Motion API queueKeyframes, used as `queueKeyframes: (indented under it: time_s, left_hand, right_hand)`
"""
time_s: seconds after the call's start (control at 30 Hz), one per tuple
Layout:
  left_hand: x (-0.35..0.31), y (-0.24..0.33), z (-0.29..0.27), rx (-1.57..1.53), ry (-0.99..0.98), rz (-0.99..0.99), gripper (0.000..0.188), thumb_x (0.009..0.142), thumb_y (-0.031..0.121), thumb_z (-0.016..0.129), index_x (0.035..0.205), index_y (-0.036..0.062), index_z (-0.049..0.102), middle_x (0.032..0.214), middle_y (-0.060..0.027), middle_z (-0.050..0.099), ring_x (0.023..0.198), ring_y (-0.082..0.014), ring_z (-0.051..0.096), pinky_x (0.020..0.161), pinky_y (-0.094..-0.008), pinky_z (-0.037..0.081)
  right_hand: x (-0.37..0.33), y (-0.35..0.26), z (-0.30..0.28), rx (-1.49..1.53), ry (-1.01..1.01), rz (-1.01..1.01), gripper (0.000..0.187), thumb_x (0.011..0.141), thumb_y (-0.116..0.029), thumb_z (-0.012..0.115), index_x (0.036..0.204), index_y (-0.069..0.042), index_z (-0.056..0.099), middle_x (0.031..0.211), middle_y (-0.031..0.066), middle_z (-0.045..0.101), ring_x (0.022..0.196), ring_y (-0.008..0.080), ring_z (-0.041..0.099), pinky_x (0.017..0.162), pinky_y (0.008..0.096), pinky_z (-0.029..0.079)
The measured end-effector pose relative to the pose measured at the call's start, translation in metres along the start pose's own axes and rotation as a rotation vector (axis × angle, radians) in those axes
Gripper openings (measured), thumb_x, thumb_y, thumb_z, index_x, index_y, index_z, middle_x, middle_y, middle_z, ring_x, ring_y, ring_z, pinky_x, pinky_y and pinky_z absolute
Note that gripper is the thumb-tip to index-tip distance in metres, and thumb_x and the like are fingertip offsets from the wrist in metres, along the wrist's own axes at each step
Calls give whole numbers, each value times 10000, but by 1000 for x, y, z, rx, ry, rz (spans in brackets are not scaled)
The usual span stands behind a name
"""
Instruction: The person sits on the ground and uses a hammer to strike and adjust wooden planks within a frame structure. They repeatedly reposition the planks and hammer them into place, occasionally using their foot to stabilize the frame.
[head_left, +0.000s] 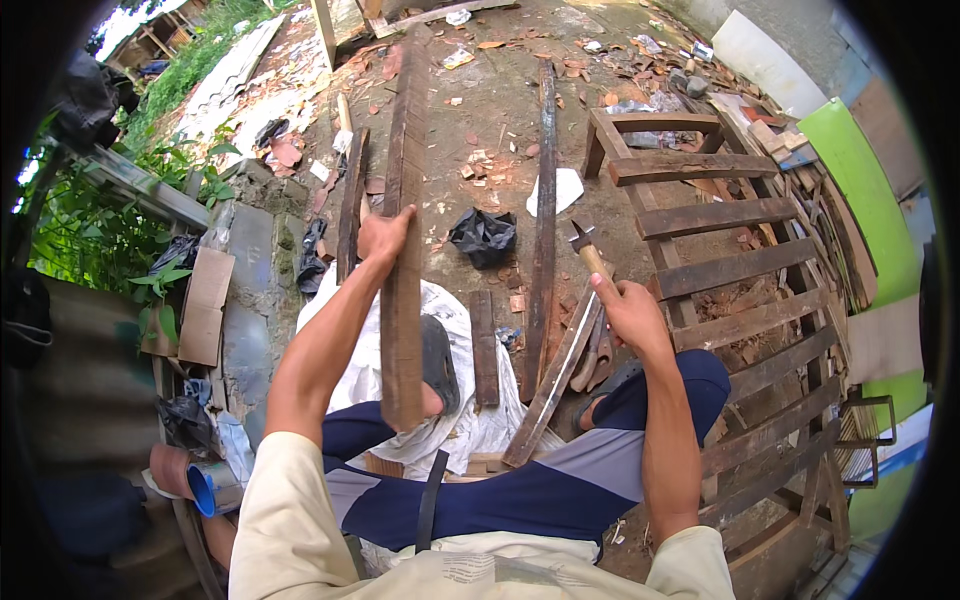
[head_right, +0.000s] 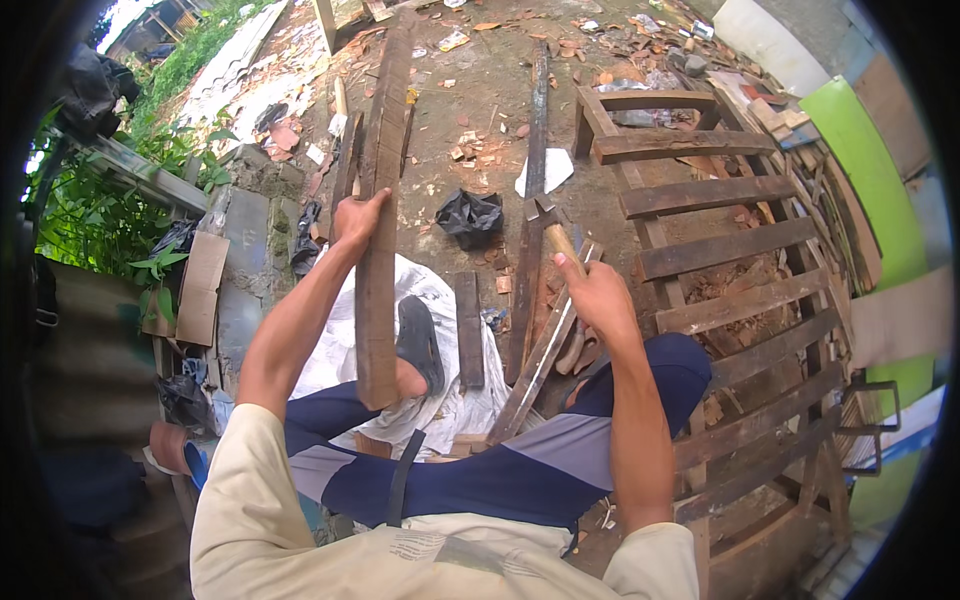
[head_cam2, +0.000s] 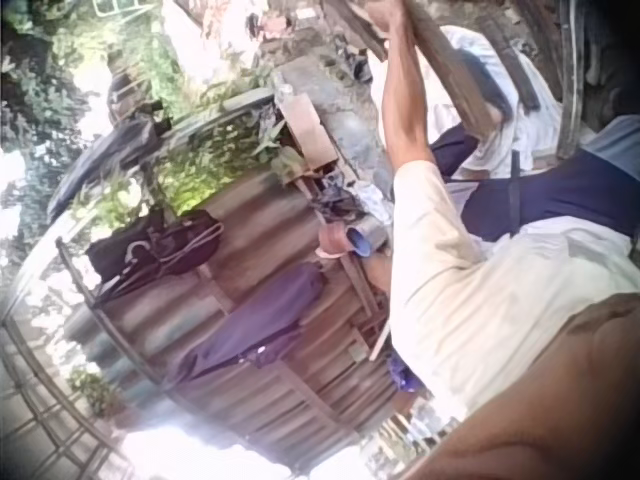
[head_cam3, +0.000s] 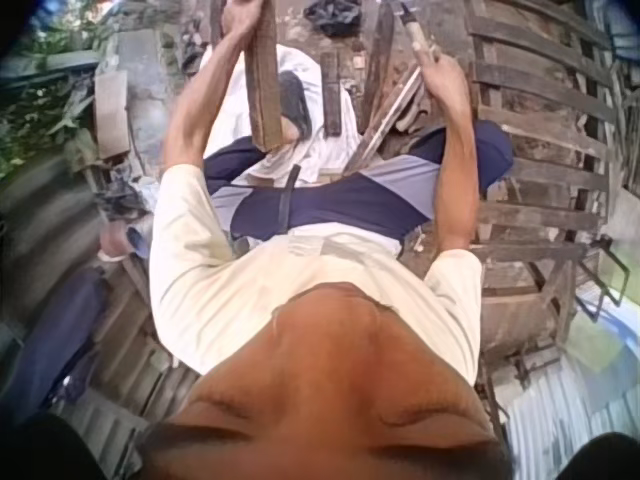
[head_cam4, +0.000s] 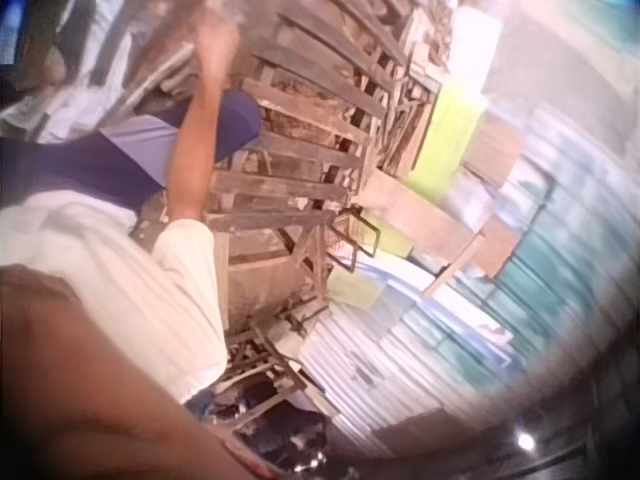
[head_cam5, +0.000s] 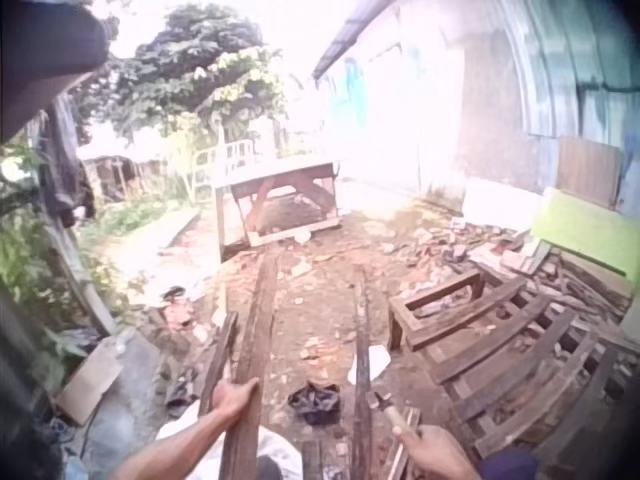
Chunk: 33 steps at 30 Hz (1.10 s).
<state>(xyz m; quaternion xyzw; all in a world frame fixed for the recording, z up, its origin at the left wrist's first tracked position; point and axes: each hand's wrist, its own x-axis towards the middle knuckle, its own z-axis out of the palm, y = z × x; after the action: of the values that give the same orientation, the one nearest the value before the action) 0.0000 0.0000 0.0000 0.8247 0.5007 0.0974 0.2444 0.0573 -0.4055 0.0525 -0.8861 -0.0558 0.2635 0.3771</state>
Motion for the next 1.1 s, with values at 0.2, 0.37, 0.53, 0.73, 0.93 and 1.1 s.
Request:
queueKeyframes:
  time_s: [0.2,0.37,0.53,0.73,0.93,1.1]
  left_hand:
    - [-40,15,78,-234,146,-232,582,745,508,780,949,-37,768,965,-247,739,919,-378,722,867,-434,531]
    - [-67,-7,126,-324,152,-481,532,766,465,791,961,-29,768,984,-229,743,926,-372,718,861,-446,528]
    - [-104,-29,175,-298,153,-748,533,764,466,795,970,-24,756,1017,-214,739,971,-373,709,868,-467,540]
    - [-106,-71,227,-127,-135,-671,488,787,375,756,1048,-34,709,1121,-237,712,1059,-370,692,907,-428,548]
    - [-56,-78,216,257,-376,138,553,828,222,668,1330,66,498,1208,-218,632,1109,-384,645,908,-480,537]
    - [1,-78,214,633,-461,719,771,741,264,772,1434,194,441,1468,-123,435,1378,-328,431,1070,-525,422]
  right_hand:
    - [-9,25,-6,70,77,34,718,944,-617,555,856,90,639,604,164,607,474,255,633,477,386,497]
    - [-14,36,-27,156,178,63,691,965,-596,540,830,77,617,585,143,582,453,243,609,455,375,476]
    - [-19,46,-42,166,248,116,652,984,-569,534,806,55,593,562,110,551,424,213,575,426,353,444]
    - [-18,46,-42,131,245,178,639,982,-572,538,825,44,596,568,99,556,428,193,572,428,346,443]
    - [-16,35,-37,-33,189,195,653,978,-581,529,895,60,622,653,179,612,590,311,645,569,424,495]
    - [-15,31,-25,-161,111,231,669,975,-577,525,971,82,642,817,294,662,870,466,656,774,510,483]
